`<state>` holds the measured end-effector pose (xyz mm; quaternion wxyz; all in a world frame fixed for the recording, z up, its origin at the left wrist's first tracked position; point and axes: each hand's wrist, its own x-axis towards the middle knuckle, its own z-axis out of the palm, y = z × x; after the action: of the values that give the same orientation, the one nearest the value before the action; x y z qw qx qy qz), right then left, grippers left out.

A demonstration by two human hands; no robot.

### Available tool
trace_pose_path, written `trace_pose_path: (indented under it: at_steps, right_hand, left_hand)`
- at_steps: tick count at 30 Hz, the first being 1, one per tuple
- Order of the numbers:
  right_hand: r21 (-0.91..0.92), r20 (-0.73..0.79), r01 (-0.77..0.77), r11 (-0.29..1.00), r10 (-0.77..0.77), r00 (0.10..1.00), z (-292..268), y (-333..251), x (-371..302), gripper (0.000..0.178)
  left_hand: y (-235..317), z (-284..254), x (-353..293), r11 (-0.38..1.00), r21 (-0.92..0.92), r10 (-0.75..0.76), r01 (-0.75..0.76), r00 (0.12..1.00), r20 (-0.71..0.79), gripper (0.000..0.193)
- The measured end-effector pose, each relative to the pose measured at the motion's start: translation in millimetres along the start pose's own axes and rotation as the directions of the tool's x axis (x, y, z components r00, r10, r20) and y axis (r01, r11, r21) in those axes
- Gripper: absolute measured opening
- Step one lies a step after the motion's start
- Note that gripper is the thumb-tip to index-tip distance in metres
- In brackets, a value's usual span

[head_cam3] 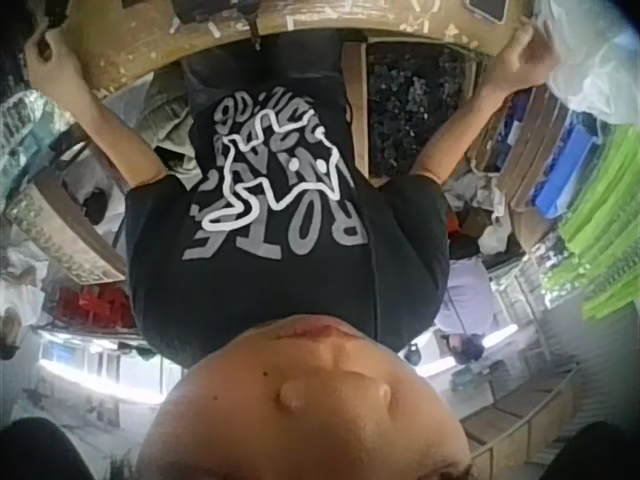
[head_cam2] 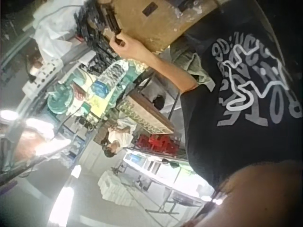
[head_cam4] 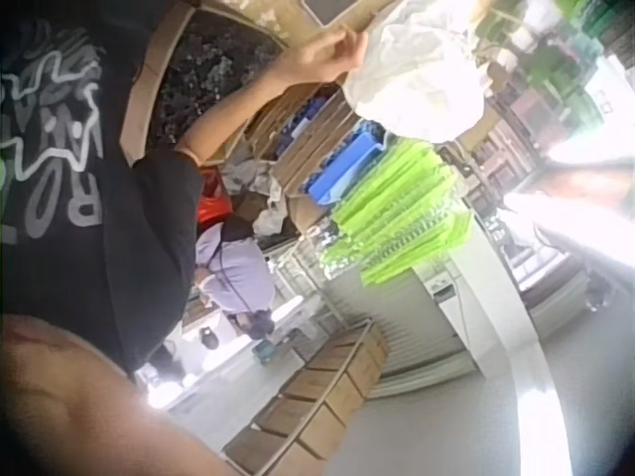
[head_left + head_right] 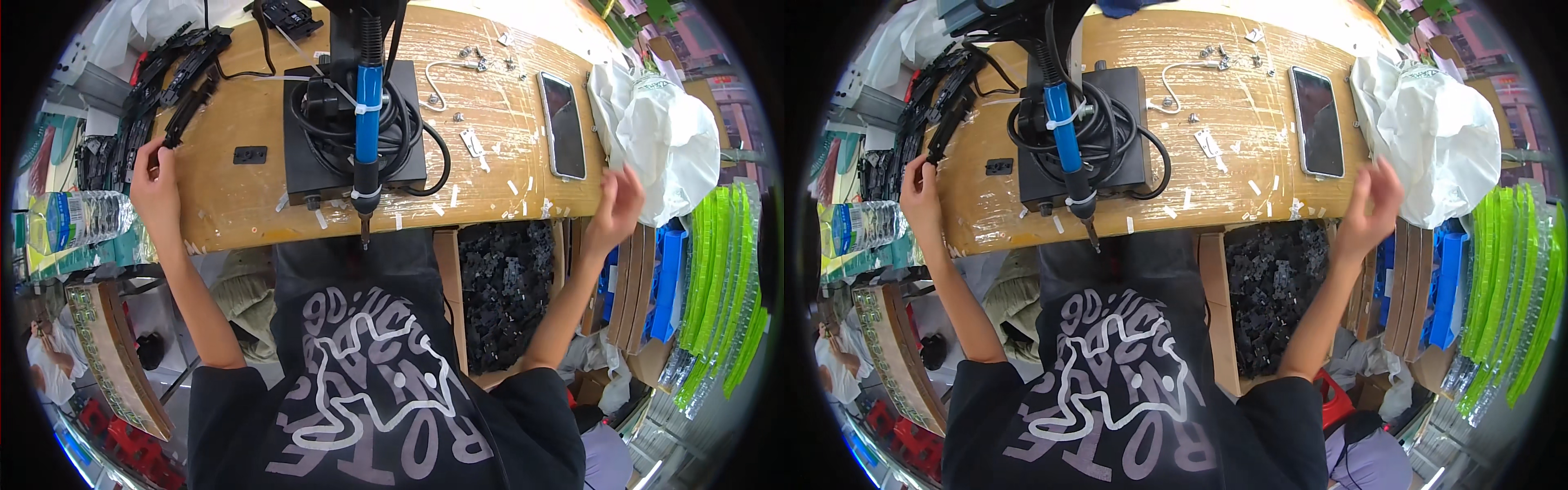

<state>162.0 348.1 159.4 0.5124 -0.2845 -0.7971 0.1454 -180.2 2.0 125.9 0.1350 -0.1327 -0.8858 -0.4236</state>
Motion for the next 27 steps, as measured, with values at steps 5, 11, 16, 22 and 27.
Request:
trace_pose_path:
  at_steps: [5, 11, 16, 22, 27]
  right_hand:
    - [-0.495, 0.476, 0.571, 0.655, -0.346, 0.809, 47, 23, 73, 0.022]
    - [-0.642, 0.742, 0.757, 0.122, -0.149, 0.653, 87, 105, 122, 0.010]
    - [-0.637, 0.759, 0.763, 0.115, -0.079, 0.646, 103, 130, 130, 0.009]
    - [-0.587, 0.793, 0.791, 0.172, -0.077, 0.605, 106, 127, 130, 0.016]
    - [-0.604, 0.766, 0.752, 0.264, -0.069, 0.640, 96, 114, 137, 0.010]
  left_hand:
    - [-16, -11, -7, 0.928, -0.373, -0.037, 0.012, 0.998, -0.060, 0.016]
    - [-7, -16, -25, 0.437, -0.876, -0.291, 0.202, 0.954, 0.075, 0.017]
    - [-12, -44, -39, -0.417, -0.734, 0.021, 0.535, 0.813, 0.581, 0.020]
    - [23, -49, -76, -0.784, -0.433, 0.101, 0.444, 0.779, 0.618, 0.022]
    - [18, -26, -103, -0.794, -0.276, 0.265, 0.541, 0.717, 0.644, 0.024]
